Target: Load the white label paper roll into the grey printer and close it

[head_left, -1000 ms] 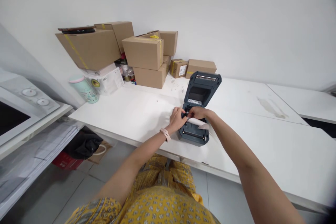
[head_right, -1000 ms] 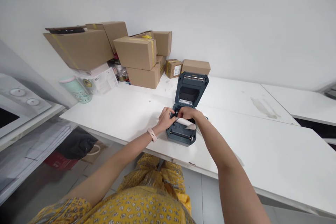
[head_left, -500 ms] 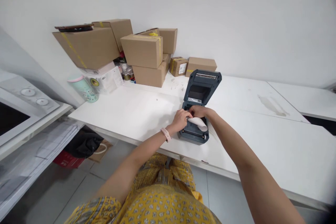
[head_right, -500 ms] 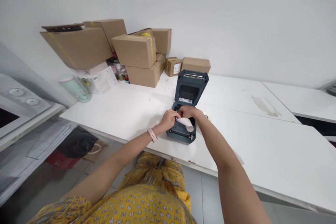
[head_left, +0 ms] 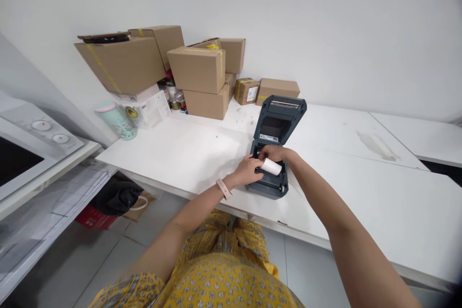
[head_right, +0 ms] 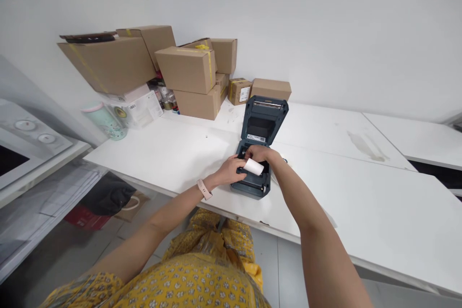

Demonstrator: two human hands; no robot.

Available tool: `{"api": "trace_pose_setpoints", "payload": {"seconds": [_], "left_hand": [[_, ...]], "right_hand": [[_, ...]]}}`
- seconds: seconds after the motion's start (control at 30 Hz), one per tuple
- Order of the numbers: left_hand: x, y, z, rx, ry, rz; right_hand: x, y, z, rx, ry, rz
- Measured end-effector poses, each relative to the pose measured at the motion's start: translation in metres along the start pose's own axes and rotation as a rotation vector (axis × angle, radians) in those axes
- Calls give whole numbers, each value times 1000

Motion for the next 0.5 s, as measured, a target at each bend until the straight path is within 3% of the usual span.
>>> {"api": "trace_pose_setpoints", "payload": {"seconds": [0.5], "left_hand": [[31, -34, 18, 140, 220, 123]], "right_hand": [[-2, 4, 3, 3, -10, -2]]}}
Point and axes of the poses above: each hand's wrist, its own y-axis towards the middle knuckle, its own x-axis out of the palm, z = x × y, the point moved 1 cm from there along y, towards the middle knuckle, and after that the axes turned 8 degrees about -z, right-handed, at the moved point
